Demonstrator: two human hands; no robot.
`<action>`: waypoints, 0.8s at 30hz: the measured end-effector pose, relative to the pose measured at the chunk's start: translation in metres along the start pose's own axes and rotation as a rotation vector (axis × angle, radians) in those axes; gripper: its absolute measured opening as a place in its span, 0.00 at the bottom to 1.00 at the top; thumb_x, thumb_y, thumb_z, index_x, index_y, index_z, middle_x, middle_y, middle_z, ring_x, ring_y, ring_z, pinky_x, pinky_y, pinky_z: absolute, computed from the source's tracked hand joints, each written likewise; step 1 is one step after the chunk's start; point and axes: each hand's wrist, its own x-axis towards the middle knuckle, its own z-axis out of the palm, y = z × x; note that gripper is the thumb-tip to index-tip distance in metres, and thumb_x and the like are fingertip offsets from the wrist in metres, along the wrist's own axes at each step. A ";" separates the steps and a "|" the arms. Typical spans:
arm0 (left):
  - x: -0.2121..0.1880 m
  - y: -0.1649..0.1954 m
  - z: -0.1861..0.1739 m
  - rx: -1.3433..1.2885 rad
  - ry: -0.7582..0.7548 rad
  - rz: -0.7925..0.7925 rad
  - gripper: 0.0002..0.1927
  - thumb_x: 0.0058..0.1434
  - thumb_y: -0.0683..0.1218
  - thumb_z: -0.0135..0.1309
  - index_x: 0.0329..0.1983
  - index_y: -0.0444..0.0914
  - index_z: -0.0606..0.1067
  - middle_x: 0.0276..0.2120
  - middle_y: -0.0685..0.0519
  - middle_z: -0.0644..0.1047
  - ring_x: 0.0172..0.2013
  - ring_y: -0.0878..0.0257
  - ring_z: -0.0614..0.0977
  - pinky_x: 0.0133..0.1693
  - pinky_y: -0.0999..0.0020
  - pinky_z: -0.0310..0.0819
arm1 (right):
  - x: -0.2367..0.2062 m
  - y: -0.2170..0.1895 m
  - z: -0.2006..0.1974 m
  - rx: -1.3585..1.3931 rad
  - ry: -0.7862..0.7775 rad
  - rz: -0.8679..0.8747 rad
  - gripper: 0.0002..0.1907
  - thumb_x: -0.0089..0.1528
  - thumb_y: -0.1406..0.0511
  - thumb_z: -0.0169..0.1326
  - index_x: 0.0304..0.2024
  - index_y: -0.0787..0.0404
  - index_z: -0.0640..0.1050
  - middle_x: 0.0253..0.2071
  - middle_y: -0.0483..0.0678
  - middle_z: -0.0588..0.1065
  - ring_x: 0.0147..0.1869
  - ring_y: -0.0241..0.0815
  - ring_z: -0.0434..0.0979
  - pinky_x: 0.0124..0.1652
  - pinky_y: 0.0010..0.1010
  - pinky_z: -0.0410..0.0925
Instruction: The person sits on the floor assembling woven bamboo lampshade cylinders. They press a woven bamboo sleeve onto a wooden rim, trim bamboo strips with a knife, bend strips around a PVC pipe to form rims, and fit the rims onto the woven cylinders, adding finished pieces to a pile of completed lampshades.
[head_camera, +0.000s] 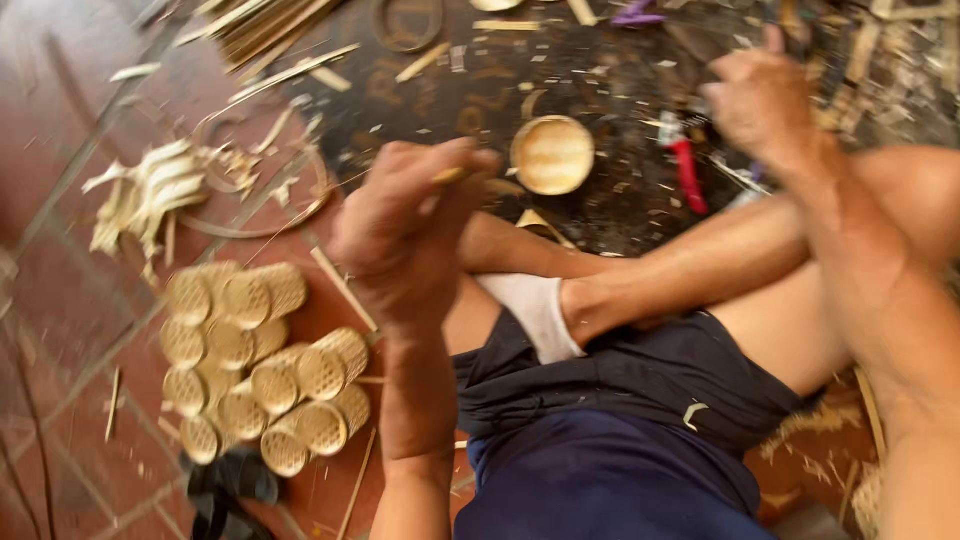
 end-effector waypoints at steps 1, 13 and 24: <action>0.001 -0.005 -0.004 0.190 0.003 0.054 0.14 0.68 0.34 0.66 0.53 0.37 0.78 0.44 0.50 0.83 0.41 0.64 0.84 0.40 0.76 0.79 | 0.012 0.010 0.006 -0.088 -0.113 0.112 0.13 0.70 0.61 0.58 0.41 0.68 0.79 0.40 0.61 0.78 0.50 0.61 0.79 0.54 0.50 0.72; -0.029 -0.124 0.018 0.059 0.196 -0.114 0.10 0.67 0.37 0.62 0.51 0.36 0.79 0.44 0.50 0.83 0.41 0.64 0.86 0.44 0.74 0.82 | 0.034 0.017 -0.002 -0.048 0.126 -0.059 0.07 0.69 0.75 0.45 0.49 0.70 0.71 0.44 0.54 0.73 0.37 0.45 0.76 0.36 0.34 0.71; -0.034 -0.112 0.019 0.101 0.187 -0.031 0.12 0.68 0.37 0.62 0.54 0.37 0.78 0.47 0.51 0.82 0.43 0.63 0.86 0.44 0.74 0.84 | 0.010 -0.227 -0.104 1.578 -0.280 0.295 0.40 0.71 0.47 0.48 0.75 0.67 0.61 0.38 0.46 0.71 0.34 0.31 0.68 0.32 0.21 0.65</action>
